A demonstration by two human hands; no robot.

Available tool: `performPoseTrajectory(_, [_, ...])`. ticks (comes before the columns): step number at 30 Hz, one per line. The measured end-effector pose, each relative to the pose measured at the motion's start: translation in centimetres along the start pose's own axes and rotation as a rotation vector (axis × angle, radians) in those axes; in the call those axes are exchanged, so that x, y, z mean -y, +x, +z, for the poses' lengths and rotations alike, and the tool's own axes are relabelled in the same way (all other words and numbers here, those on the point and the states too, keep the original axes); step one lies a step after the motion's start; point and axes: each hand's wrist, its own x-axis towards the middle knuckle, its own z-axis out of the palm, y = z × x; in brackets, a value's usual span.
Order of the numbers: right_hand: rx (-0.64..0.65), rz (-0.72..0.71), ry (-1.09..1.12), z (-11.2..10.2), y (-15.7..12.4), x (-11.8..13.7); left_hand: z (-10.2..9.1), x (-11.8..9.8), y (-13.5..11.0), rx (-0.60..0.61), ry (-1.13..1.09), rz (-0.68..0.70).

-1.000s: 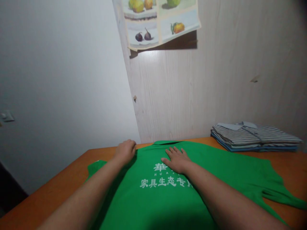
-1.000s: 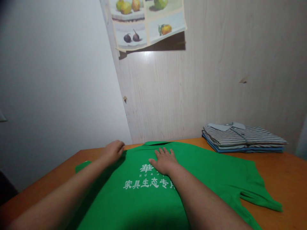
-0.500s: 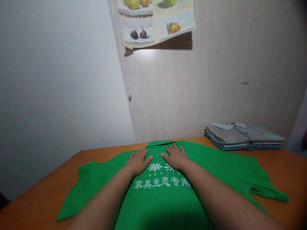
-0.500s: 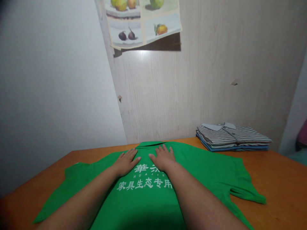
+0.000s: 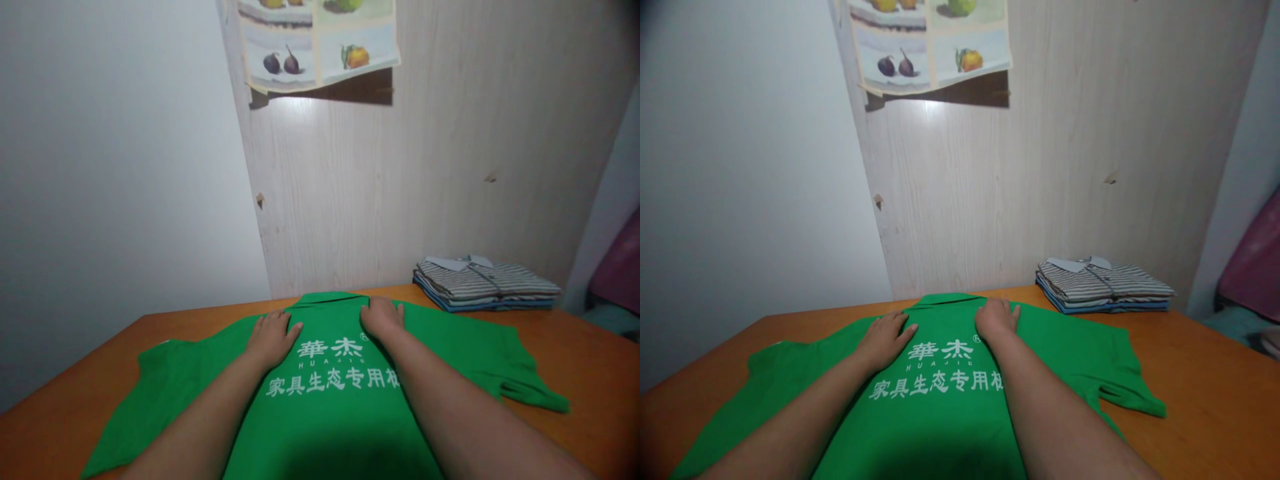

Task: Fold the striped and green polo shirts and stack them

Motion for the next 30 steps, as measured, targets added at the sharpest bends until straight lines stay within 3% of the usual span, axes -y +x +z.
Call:
performPoseTrajectory(5, [0.007, -0.296, 0.036, -0.3, -1.6, 3.0, -0.5, -1.9, -0.1, -0.084, -0.095, 0.135])
performPoseTrajectory(9, [0.207, -0.501, -0.002, 0.7, -3.0, 4.1, 0.1, -2.8, -0.6, 0.148, -0.156, 0.228])
performPoseTrajectory(12, [0.324, -0.463, -0.048, 1.2, -3.1, 3.4, 0.1, -2.1, -1.0, 0.266, -0.134, 0.174])
performPoseTrajectory(16, [0.321, -0.353, -0.076, 1.2, -2.1, 2.2, -0.3, -0.4, -1.1, 0.263, -0.089, 0.045])
performPoseTrajectory(19, [0.285, -0.279, -0.09, 1.4, -1.4, 1.9, -0.7, -0.3, -1.1, 0.232, -0.076, 0.028])
performPoseTrajectory(25, [0.247, -0.241, -0.067, 1.9, -0.9, 2.0, -1.7, -4.5, -1.3, 0.063, -0.214, 0.185])
performPoseTrajectory(30, [0.263, -0.257, -0.061, 1.9, -1.0, 1.8, -1.1, -7.1, -2.4, 0.301, -0.249, 0.361])
